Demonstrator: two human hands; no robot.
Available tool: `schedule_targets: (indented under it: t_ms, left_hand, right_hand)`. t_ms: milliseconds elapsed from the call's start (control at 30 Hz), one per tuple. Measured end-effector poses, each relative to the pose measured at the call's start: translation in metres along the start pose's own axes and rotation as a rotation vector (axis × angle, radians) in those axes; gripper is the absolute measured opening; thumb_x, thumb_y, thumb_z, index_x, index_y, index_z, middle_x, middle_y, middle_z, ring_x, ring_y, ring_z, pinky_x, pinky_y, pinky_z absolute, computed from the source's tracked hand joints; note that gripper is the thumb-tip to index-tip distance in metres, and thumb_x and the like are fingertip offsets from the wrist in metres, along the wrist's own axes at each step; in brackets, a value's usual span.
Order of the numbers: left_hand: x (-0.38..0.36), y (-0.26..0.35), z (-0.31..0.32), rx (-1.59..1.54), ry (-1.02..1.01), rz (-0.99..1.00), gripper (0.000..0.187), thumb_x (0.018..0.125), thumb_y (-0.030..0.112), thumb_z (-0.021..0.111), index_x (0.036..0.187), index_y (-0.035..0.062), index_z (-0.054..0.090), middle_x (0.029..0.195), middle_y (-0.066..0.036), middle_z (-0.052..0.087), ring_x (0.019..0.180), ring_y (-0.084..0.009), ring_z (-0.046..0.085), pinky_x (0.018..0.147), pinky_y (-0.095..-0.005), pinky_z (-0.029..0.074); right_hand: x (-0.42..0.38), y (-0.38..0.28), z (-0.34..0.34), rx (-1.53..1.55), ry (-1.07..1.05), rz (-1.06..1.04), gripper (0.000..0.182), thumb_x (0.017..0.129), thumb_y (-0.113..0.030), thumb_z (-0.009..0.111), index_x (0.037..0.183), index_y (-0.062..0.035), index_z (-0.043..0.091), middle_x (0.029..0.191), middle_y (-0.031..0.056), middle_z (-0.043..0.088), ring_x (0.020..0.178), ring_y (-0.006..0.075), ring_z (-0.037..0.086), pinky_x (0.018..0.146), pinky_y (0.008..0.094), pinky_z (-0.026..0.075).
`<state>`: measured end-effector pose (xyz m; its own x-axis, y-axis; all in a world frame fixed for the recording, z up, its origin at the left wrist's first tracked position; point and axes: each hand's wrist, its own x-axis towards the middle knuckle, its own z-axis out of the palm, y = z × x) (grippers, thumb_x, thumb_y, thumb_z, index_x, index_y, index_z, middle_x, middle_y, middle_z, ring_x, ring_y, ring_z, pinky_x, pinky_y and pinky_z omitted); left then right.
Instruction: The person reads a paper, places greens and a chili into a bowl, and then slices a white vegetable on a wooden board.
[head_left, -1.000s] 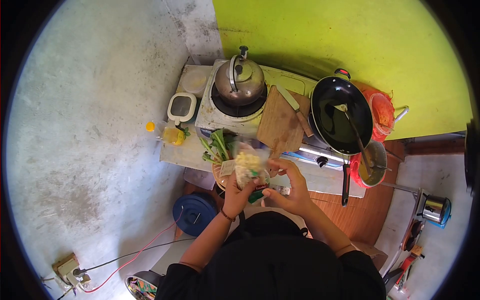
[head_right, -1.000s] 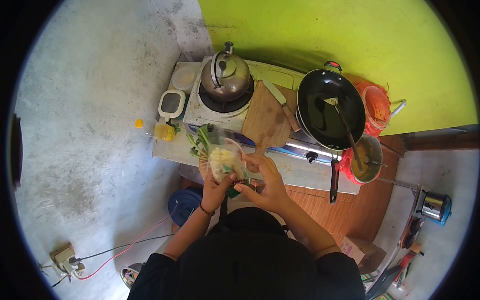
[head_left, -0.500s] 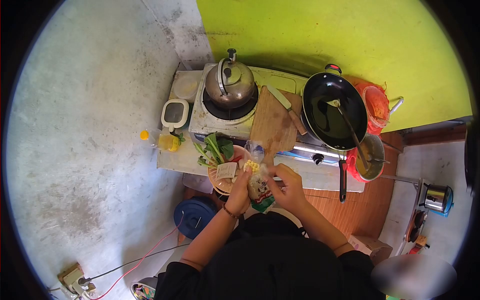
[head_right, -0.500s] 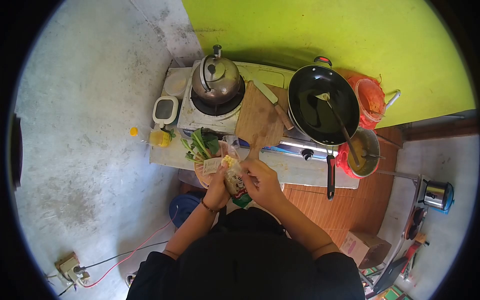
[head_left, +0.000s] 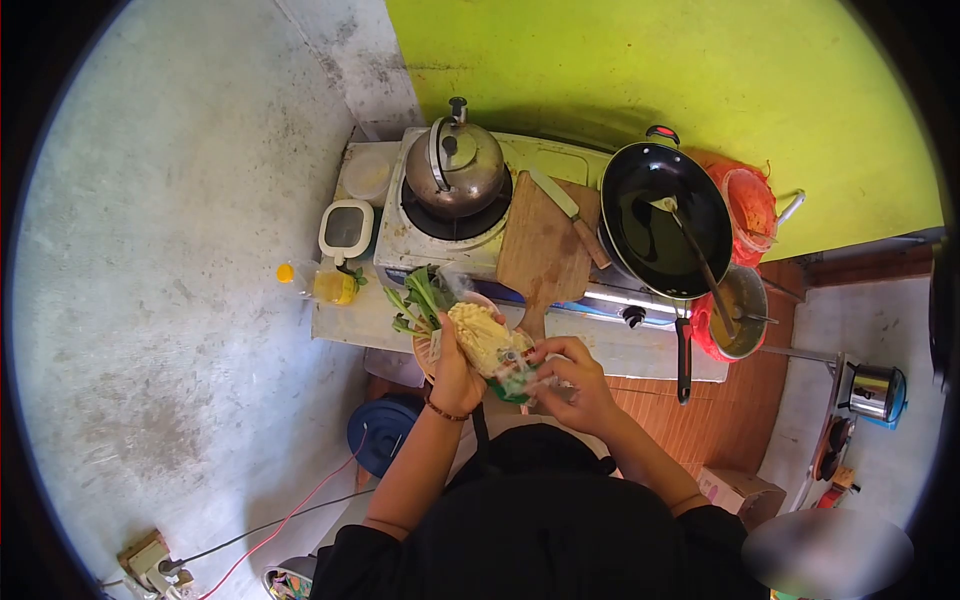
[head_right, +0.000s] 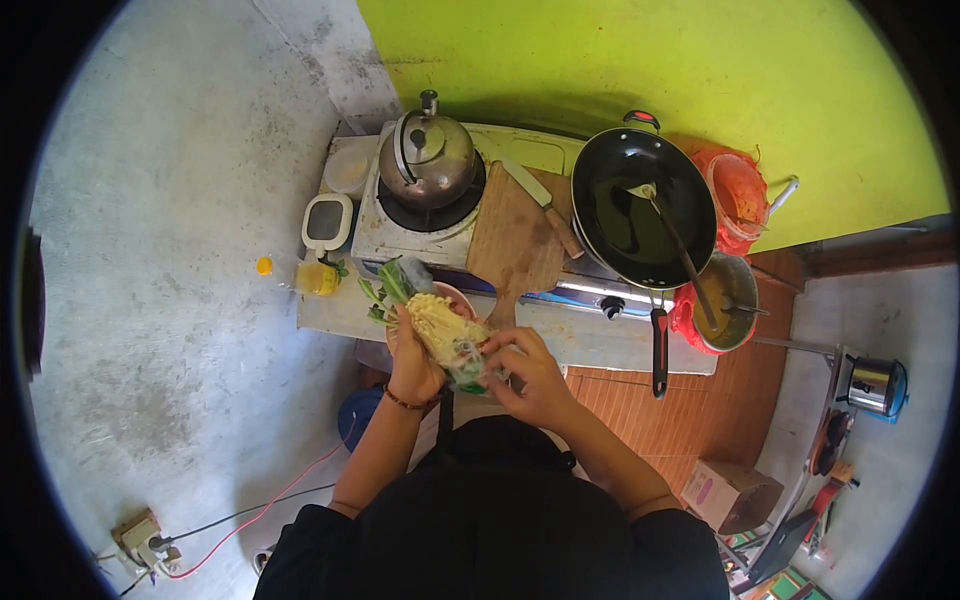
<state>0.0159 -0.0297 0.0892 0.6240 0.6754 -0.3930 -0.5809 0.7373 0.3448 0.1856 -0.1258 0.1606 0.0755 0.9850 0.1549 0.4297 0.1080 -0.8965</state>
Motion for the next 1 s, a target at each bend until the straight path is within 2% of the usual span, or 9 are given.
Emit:
schedule_targets:
  t_ms: [133, 167, 267, 300, 400, 500, 767, 933, 1000]
  left_hand:
    - [-0.012, -0.004, -0.001, 0.686, -0.131, 0.017, 0.072, 0.088, 0.04, 0.07, 0.14, 0.0057, 0.035, 0.128, -0.007, 0.051, 0.122, -0.0228, 0.051, 0.103, -0.0377, 0.043]
    - [-0.021, -0.001, 0.0, 0.708, -0.259, 0.001, 0.092, 0.073, 0.025, 0.085, 0.144, 0.0035, 0.029, 0.133, -0.007, 0.048, 0.122, -0.0186, 0.05, 0.102, -0.0343, 0.042]
    - [-0.03, -0.006, 0.019, 0.976, -0.242, -0.023, 0.093, 0.068, 0.022, 0.087, 0.141, 0.0014, 0.034, 0.131, -0.009, 0.049, 0.12, -0.0183, 0.05, 0.099, -0.0332, 0.043]
    - [-0.03, -0.014, 0.014, 1.075, -0.194, 0.12, 0.059, 0.078, 0.012, 0.079, 0.129, 0.0032, 0.05, 0.116, -0.006, 0.06, 0.106, -0.0137, 0.056, 0.093, -0.0321, 0.047]
    - [-0.029, -0.01, -0.003, 1.15, -0.1, -0.035, 0.044, 0.082, 0.007, 0.072, 0.123, 0.0017, 0.055, 0.108, -0.006, 0.064, 0.1, -0.0138, 0.06, 0.088, -0.0306, 0.049]
    - [-0.028, 0.005, -0.009, 1.321, -0.116, 0.47, 0.036, 0.085, 0.003, 0.065, 0.121, 0.0031, 0.057, 0.106, -0.012, 0.067, 0.096, -0.0196, 0.066, 0.08, -0.0307, 0.052]
    - [-0.035, 0.109, -0.018, 0.831, 0.37, 0.534, 0.028, 0.09, 0.006, 0.065, 0.117, -0.0007, 0.056, 0.11, -0.01, 0.065, 0.095, -0.017, 0.065, 0.08, -0.0292, 0.055]
    - [-0.033, 0.089, -0.022, 0.438, 0.299, 0.435, 0.032, 0.091, 0.01, 0.067, 0.119, 0.001, 0.055, 0.11, -0.009, 0.066, 0.094, -0.0165, 0.065, 0.078, -0.0299, 0.055]
    - [-0.03, 0.077, -0.021, 0.377, 0.29, 0.422, 0.032, 0.091, 0.009, 0.067, 0.12, 0.0011, 0.054, 0.11, -0.009, 0.065, 0.094, -0.0164, 0.065, 0.079, -0.0299, 0.055]
  right_hand:
    - [0.005, 0.012, 0.006, 0.047, 0.145, 0.112, 0.022, 0.071, -0.011, 0.08, 0.079, -0.0034, 0.061, 0.115, 0.0132, 0.054, 0.107, 0.0284, 0.056, 0.086, 0.036, 0.047]
    - [0.008, 0.013, 0.006, 0.032, 0.146, 0.093, 0.022, 0.071, -0.011, 0.08, 0.08, -0.0031, 0.061, 0.116, 0.0136, 0.053, 0.108, 0.0281, 0.056, 0.086, 0.0364, 0.047]
    - [0.019, 0.012, 0.006, 0.012, 0.125, 0.035, 0.023, 0.072, -0.011, 0.081, 0.083, -0.0026, 0.062, 0.12, 0.0147, 0.051, 0.11, 0.0277, 0.054, 0.087, 0.0373, 0.047]
    - [0.023, 0.012, 0.007, 0.023, 0.102, 0.014, 0.023, 0.072, -0.011, 0.081, 0.083, -0.0024, 0.063, 0.121, 0.0149, 0.05, 0.11, 0.028, 0.054, 0.087, 0.0376, 0.048]
    - [0.026, 0.014, 0.015, 0.05, 0.053, -0.037, 0.024, 0.072, -0.011, 0.081, 0.087, -0.0027, 0.064, 0.124, 0.0154, 0.048, 0.11, 0.0286, 0.054, 0.088, 0.0382, 0.048]
    - [0.032, -0.001, 0.019, 0.063, 0.06, -0.039, 0.028, 0.073, -0.011, 0.08, 0.094, -0.0036, 0.063, 0.127, 0.016, 0.047, 0.11, 0.0293, 0.053, 0.09, 0.0389, 0.047]
    - [0.043, 0.001, 0.024, 0.085, 0.008, -0.045, 0.04, 0.078, -0.014, 0.076, 0.113, -0.005, 0.059, 0.13, 0.0172, 0.048, 0.119, 0.0315, 0.051, 0.098, 0.0399, 0.043]
    - [0.067, 0.001, 0.053, 0.114, -0.117, -0.114, 0.058, 0.079, -0.013, 0.076, 0.132, -0.0084, 0.054, 0.13, 0.0183, 0.049, 0.118, 0.0312, 0.052, 0.098, 0.039, 0.044]
    - [0.066, 0.009, 0.063, 0.243, -0.266, 0.075, 0.059, 0.081, -0.009, 0.073, 0.136, -0.0084, 0.05, 0.132, 0.0149, 0.051, 0.112, 0.0242, 0.057, 0.09, 0.0352, 0.049]
